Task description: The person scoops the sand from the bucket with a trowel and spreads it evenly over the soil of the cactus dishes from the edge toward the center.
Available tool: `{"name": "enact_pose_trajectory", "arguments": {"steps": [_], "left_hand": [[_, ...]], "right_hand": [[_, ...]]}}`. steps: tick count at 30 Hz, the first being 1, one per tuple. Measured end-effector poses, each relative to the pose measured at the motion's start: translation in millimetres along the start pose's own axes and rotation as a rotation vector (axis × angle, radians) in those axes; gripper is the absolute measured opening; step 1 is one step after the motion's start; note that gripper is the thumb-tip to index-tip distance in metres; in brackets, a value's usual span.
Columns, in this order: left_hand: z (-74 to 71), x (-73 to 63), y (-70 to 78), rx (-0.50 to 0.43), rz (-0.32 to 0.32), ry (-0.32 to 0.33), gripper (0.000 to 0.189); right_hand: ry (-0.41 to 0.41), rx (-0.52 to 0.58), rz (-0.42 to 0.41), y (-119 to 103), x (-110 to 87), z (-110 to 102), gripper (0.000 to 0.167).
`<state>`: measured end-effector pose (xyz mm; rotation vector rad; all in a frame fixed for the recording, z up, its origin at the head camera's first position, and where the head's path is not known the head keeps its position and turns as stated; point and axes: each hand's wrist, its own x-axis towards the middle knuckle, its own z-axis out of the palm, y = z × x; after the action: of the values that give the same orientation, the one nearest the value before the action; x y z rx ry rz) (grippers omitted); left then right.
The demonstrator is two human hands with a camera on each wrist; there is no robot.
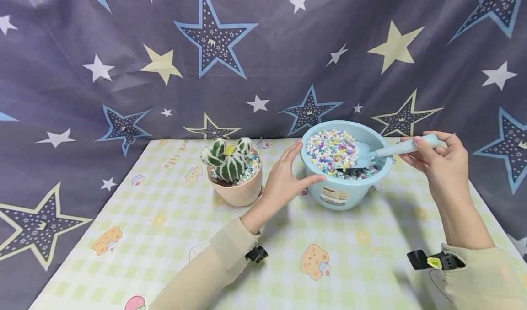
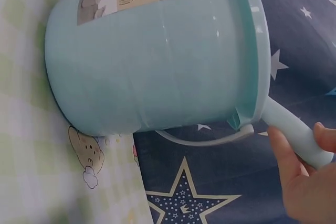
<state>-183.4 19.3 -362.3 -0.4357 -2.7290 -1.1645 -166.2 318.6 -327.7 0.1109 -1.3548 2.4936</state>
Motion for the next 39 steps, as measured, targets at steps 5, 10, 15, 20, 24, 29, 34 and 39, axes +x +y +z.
{"name": "enact_pose_trajectory", "arguments": {"steps": [5, 10, 15, 20, 24, 29, 34, 39], "left_hand": [[-0.6, 0.4, -0.1, 0.001, 0.000, 0.003, 0.104], [-2.0, -0.7, 0.2, -0.009, 0.009, 0.001, 0.102], [-3.3, -1.6, 0.0, -0.019, 0.010, -0.003, 0.102], [-6.9, 0.5, -1.6, -0.037, 0.016, -0.025, 0.099], [-12.0, 2.3, -0.9, -0.054, 0.014, -0.031, 0.095], [-18.6, 2.6, 3.2, -0.071, 0.040, -0.025, 0.091], [-24.1, 2.6, 5.2, -0.085, 0.062, -0.012, 0.089], [-27.7, 2.8, 5.6, -0.096, 0.076, 0.003, 0.088]], "right_hand": [[0.018, 0.080, 0.032, -3.0, 1.2, -7.8, 0.016], [0.018, 0.147, 0.038, -2.9, 3.2, -11.2, 0.013], [0.018, 0.157, 0.046, -2.9, 4.3, -11.8, 0.012], [0.026, 0.159, 0.056, -3.6, 4.7, -11.4, 0.010], [0.021, 0.144, 0.049, -5.9, 4.7, -9.8, 0.009], [0.016, 0.147, 0.044, -8.4, 5.1, -6.7, 0.008], [0.011, 0.179, 0.045, -9.9, 6.3, -4.2, 0.009], [0.009, 0.175, 0.043, -10.9, 7.3, -2.6, 0.009]]}}
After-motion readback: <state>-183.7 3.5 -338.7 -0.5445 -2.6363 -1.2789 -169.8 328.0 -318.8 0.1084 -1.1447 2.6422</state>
